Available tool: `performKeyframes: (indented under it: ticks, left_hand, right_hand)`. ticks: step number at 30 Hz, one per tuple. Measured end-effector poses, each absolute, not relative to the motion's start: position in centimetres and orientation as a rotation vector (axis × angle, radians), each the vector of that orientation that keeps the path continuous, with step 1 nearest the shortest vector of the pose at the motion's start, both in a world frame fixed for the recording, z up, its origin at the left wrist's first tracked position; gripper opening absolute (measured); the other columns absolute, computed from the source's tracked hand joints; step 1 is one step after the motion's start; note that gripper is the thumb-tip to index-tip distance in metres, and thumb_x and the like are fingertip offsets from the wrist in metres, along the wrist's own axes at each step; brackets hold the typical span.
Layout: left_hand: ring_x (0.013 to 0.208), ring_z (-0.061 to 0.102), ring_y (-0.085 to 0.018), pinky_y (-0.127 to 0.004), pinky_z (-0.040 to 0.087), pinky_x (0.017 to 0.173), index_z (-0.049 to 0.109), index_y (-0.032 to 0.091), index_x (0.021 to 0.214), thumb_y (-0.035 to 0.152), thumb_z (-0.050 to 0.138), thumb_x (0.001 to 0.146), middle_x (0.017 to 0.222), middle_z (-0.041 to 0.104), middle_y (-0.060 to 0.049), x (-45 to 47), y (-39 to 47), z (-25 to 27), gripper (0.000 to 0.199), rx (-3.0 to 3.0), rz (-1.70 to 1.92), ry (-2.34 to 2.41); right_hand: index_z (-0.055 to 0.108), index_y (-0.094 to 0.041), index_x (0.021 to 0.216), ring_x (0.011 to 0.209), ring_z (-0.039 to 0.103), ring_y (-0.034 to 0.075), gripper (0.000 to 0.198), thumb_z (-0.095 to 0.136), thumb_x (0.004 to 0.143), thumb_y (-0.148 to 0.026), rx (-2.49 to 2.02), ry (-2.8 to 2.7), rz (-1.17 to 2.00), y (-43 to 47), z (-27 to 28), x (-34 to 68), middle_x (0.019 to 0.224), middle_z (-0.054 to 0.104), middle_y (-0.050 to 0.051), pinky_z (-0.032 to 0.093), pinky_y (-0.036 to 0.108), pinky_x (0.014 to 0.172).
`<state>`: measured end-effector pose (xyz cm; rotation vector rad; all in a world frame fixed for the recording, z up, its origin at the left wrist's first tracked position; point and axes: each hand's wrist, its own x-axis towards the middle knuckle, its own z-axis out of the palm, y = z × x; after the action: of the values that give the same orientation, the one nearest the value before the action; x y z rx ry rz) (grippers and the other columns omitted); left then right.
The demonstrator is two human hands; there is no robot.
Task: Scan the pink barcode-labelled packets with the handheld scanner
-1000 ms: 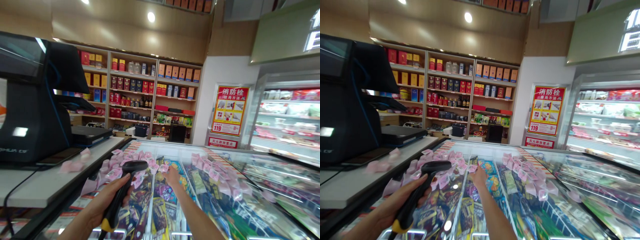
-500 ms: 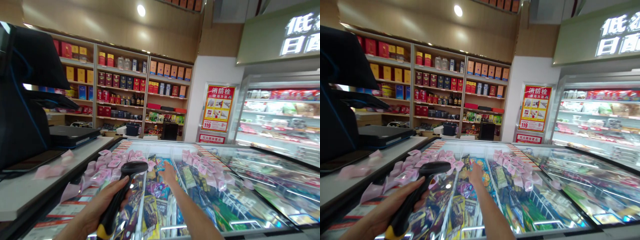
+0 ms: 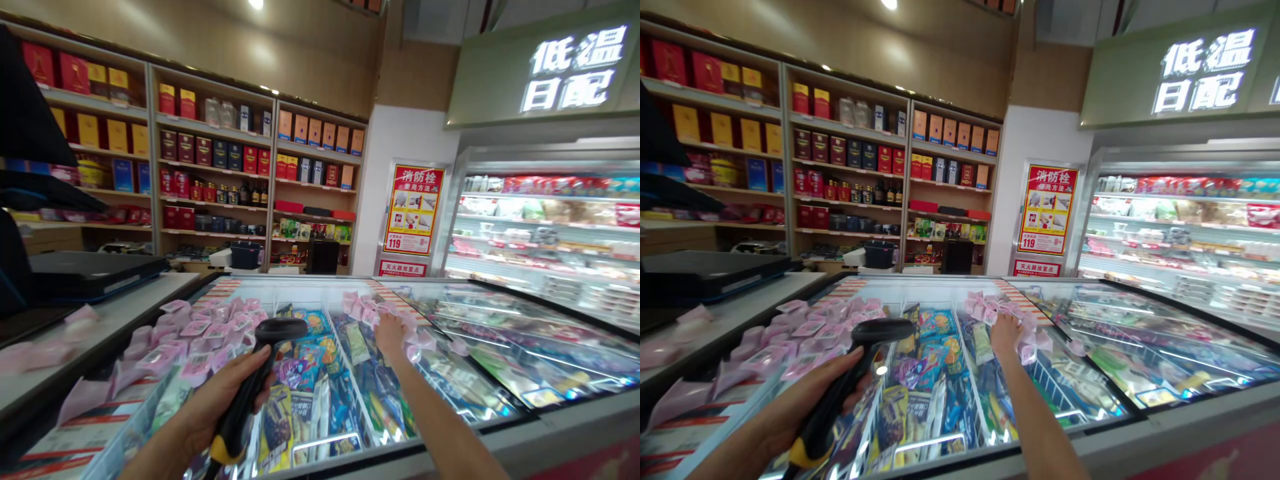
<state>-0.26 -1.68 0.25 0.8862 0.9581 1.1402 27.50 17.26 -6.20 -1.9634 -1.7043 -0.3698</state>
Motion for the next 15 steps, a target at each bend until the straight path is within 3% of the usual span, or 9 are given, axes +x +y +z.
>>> performKeyframes:
  ticks: [9, 15]
  left_hand:
    - [0.039, 0.042, -0.006, -0.017, 0.032, 0.038, 0.055, 0.014, 0.077, 0.042, 0.055, 0.065, 0.051, 0.052, 0.003, -0.5, -2.3, 1.0, 0.03, 0.866, 1.149, 1.035]
    - [0.04, 0.043, -0.006, -0.017, 0.032, 0.039, 0.056, 0.015, 0.08, 0.041, 0.052, 0.068, 0.052, 0.052, 0.003, -1.3, -2.2, 0.5, 0.029, 0.882, 1.139, 0.987]
  right_hand:
    - [0.061, -0.012, 0.079, 0.088, 0.053, 0.027, 0.021, 0.042, 0.071, -0.015, -1.955, -1.776, -0.174, 17.9, -5.0, 27.4, 0.083, 0.061, 0.016, 0.029, 0.042, 0.077]
    - [0.063, -0.014, 0.065, 0.072, 0.059, 0.023, 0.022, 0.044, 0.067, -0.026, -1.874, -1.746, 0.194, 18.0, -5.8, 23.5, 0.071, 0.064, 0.013, 0.039, 0.028, 0.059]
